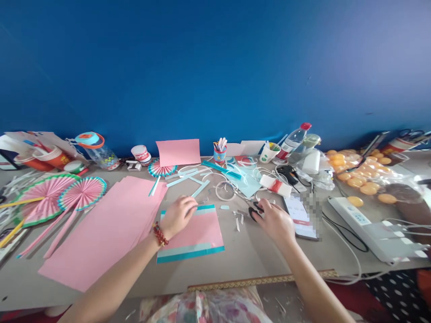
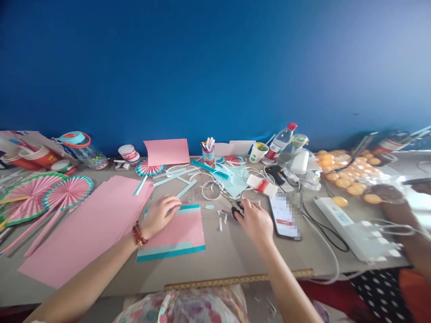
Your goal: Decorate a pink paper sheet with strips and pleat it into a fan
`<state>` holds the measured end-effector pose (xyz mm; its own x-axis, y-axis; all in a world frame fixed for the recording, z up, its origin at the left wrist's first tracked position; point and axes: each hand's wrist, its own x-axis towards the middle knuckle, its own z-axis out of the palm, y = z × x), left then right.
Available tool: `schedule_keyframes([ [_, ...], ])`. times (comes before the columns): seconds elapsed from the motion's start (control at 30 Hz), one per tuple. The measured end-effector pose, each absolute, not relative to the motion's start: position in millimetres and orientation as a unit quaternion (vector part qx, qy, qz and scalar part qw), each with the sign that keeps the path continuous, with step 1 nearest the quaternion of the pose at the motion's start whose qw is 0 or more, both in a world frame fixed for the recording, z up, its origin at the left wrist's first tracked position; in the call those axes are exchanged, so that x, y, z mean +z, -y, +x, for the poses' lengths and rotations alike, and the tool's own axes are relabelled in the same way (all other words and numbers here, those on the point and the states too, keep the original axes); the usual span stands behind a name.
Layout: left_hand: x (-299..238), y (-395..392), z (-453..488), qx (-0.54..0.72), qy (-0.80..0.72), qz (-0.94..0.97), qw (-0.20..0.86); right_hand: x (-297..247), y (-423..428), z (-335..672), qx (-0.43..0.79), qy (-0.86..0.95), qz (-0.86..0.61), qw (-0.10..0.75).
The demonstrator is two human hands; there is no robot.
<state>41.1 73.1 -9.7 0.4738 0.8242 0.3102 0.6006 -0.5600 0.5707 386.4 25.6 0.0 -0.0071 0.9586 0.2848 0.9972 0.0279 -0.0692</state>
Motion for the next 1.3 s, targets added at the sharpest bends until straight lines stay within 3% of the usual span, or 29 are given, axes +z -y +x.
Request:
schedule_keyframes([
  [0.27, -32, -52, 58, 0.125, -0.364, 0.922, 0.040, -7, -36, 395, -0.016, 0.710, -0.700, 0.076],
  [0.6, -37, -47, 59, 0.090, -0.364, 0.926, 0.034, -13, -53, 411, 0.107, 0.729, -0.665, 0.123],
  [0.87, -38, -41, 57, 0.086, -0.374, 0.923, 0.033, -8, -30, 384, -0.020, 0.755, -0.629, 0.183],
  [1.07, -37, -36, 58, 0.099, -0.378, 0.920, 0.032, -14, -10, 364, 0.060, 0.823, -0.545, 0.149],
  [1.3, -33, -37, 55, 0.117, -0.375, 0.917, 0.064, -28, -29, 367, -0.019, 0.779, -0.595, 0.197],
])
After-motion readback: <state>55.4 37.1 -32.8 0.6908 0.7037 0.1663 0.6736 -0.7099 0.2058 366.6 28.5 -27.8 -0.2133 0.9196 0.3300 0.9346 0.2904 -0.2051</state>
